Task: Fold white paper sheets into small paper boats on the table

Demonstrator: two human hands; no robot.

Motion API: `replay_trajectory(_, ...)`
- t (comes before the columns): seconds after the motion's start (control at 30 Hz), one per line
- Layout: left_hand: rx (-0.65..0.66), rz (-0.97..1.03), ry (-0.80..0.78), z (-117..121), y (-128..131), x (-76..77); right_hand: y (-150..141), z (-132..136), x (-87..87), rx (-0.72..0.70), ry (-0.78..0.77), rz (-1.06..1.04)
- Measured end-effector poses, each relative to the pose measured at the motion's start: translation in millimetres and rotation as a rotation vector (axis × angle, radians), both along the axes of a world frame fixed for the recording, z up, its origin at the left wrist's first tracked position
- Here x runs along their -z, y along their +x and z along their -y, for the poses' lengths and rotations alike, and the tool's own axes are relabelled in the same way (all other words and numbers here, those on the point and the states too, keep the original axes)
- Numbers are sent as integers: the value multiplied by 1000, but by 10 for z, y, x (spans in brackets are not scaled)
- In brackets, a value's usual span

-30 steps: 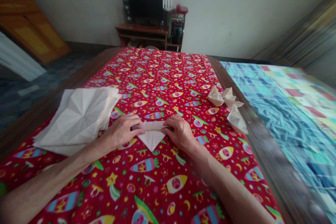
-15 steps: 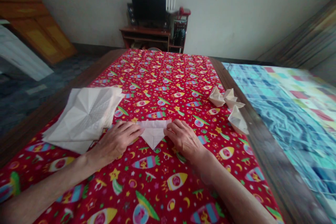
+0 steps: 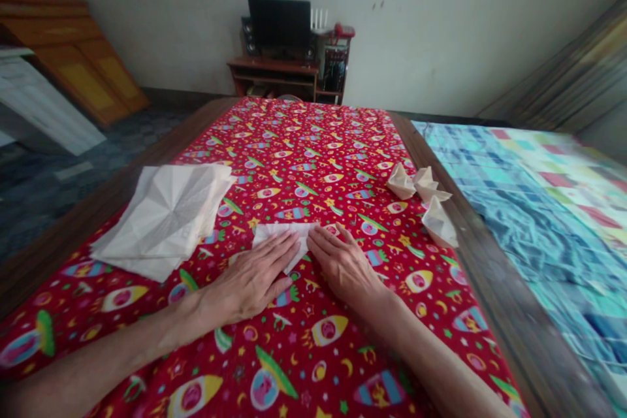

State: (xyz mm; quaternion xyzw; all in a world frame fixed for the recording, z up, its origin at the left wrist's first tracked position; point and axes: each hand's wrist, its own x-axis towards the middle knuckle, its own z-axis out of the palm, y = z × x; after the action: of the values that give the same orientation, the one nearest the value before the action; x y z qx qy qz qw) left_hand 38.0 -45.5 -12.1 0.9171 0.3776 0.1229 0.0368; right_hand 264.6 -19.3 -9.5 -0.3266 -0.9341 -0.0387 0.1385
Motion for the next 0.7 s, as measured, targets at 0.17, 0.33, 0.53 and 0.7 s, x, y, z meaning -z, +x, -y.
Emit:
replay_trajectory(0.17,17,18,5,-24,41,22,-74,175,-7,15,-60,-16)
replay_trajectory(0.33,0,-14,22,-2,-69,17,-34,215,16,-13,-146,-3)
replay_trajectory(0.53,-45,-76,60,8,-359,44,90,194,45,60,-108,2)
replay_trajectory(0.7,-84,-84,70,48,-562,42,64,207,64,131,-57,-81)
